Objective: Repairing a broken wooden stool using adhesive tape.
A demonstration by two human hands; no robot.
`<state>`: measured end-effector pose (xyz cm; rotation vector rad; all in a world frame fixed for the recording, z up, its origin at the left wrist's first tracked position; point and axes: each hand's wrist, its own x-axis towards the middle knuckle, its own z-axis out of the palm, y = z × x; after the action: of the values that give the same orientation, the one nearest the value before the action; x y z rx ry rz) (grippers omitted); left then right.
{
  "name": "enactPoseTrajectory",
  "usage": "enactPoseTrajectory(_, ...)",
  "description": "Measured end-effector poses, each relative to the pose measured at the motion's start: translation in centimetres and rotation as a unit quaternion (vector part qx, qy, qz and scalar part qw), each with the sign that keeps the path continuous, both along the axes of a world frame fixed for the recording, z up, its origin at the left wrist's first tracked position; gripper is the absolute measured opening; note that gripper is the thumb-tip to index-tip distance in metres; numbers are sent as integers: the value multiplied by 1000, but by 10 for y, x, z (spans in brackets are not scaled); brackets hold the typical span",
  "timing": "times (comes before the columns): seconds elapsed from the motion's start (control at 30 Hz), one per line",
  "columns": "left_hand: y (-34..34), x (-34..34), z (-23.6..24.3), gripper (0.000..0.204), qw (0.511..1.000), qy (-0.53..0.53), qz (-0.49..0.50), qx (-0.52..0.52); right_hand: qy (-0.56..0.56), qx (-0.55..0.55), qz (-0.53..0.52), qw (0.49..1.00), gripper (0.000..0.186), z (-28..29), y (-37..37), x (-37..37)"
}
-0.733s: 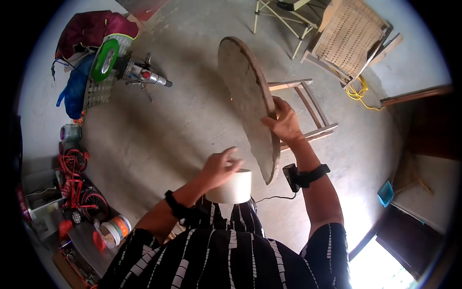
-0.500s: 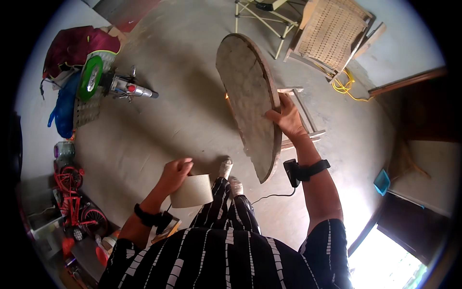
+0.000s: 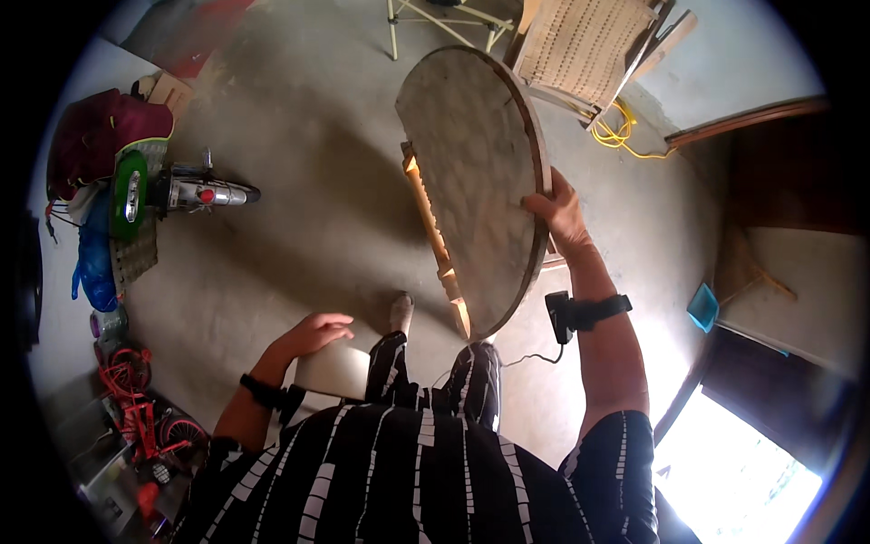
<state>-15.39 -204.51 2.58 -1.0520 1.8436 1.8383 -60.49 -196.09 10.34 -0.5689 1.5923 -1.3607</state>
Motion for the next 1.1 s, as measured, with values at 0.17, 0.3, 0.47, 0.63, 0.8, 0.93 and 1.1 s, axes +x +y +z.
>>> enactPoseTrajectory(0.17, 24, -95, -36, 61, 989, -106, -60, 88, -25, -7, 8, 1000, 42, -3, 3, -25)
enactPoseTrajectory(0.3, 68, -148, -89, 78, 993, -95, -64, 18, -2, 14, 42, 999, 39, 3, 8, -46)
enactPoseTrajectory(0.47, 101, -215, -121, 68, 993, -96, -23, -72, -1, 1, 58, 998, 41, 17, 31, -77)
enactPoseTrajectory(0.63, 108, -267, -129, 65, 998, -53, -7, -25, 2, 29, 89, 996, 46, 30, 52, -118)
enactPoseTrajectory(0.8, 119, -314, -122, 66, 993, -25, 24, 115, 43, 33, 103, 993, 54, 35, 82, -160)
enactPoseTrajectory(0.93, 133, -324, -131, 65, 990, -33, 70, 121, 27, 13, 103, 994, 55, 36, 99, -185)
enactPoseTrajectory(1.1, 137, -352, -113, 51, 984, 141, -94, -48, -7, 2, 64, 998, 55, 27, 128, -225)
